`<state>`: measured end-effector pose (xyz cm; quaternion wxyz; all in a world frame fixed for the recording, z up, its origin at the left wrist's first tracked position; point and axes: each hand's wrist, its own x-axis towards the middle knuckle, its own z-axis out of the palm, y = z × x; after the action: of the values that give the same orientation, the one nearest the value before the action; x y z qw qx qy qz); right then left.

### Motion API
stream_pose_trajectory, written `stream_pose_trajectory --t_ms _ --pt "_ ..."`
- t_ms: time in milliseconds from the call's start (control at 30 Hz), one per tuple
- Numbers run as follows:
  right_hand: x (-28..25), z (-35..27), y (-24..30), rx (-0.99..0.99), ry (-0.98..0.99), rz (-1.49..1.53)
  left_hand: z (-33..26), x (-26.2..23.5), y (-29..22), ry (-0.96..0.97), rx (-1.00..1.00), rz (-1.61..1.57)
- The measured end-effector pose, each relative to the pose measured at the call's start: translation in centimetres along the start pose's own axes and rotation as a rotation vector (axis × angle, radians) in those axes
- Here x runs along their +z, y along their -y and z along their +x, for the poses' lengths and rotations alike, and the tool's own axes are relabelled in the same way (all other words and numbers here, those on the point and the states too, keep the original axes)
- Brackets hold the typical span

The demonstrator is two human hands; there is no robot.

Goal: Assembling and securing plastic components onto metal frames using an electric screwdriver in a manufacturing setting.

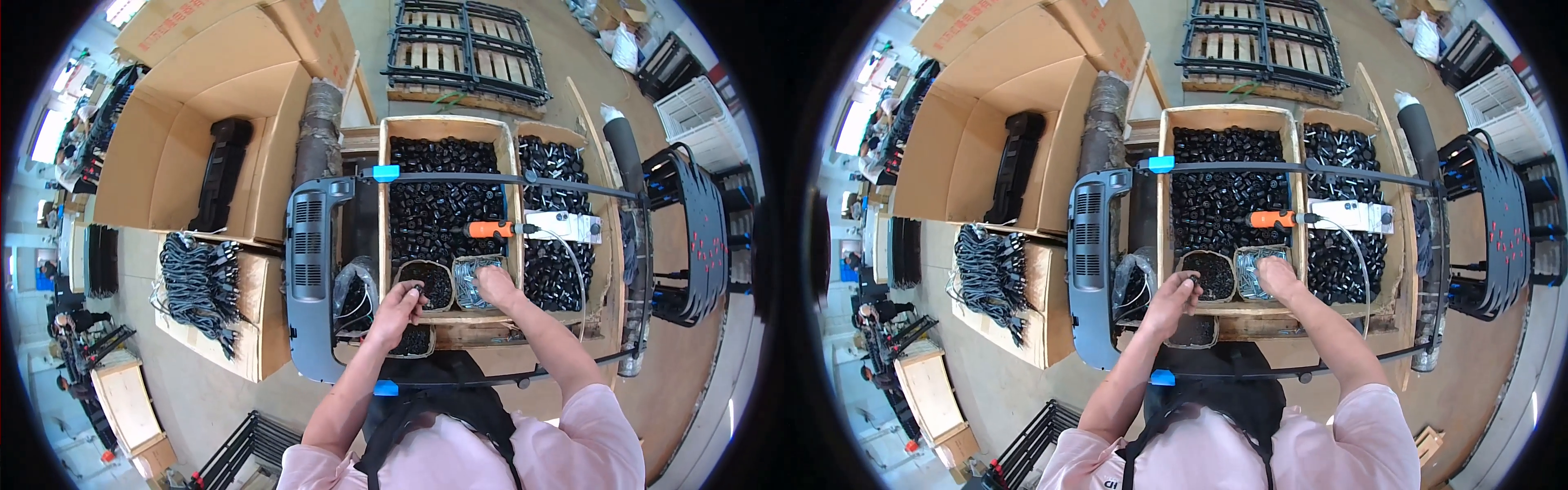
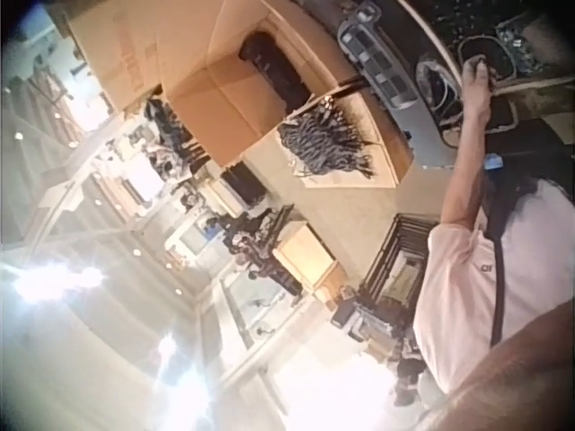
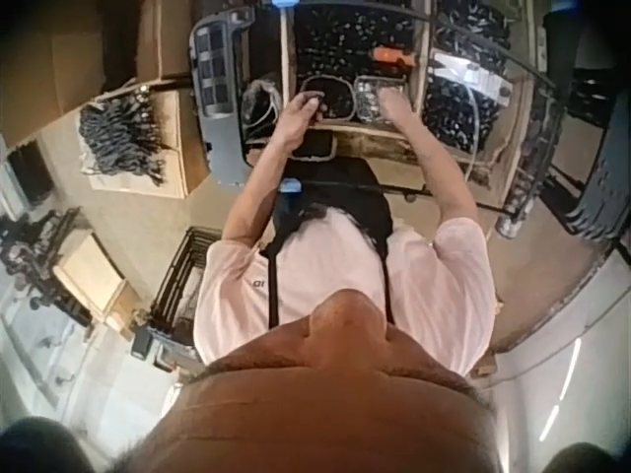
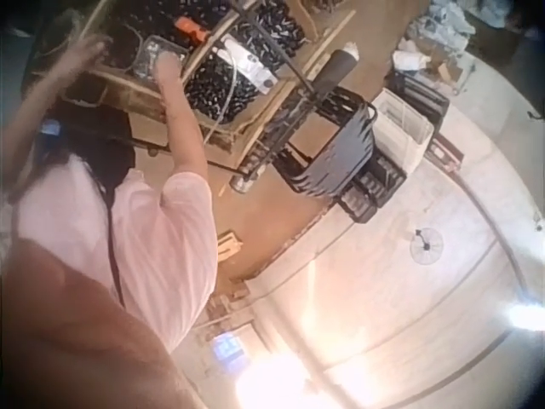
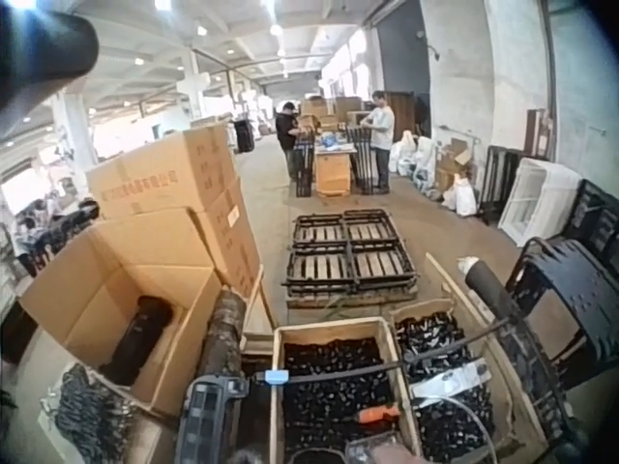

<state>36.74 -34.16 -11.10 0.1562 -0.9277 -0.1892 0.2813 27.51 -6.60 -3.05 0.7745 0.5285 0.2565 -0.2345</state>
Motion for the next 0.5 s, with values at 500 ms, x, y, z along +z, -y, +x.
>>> stream_pose_trajectory --t_ms 500 --pt "-3.5 -3.2 2.9 -0.008 -0.150 0.094 -0.6 0.2 1.2 0.107 0.010 0.078"
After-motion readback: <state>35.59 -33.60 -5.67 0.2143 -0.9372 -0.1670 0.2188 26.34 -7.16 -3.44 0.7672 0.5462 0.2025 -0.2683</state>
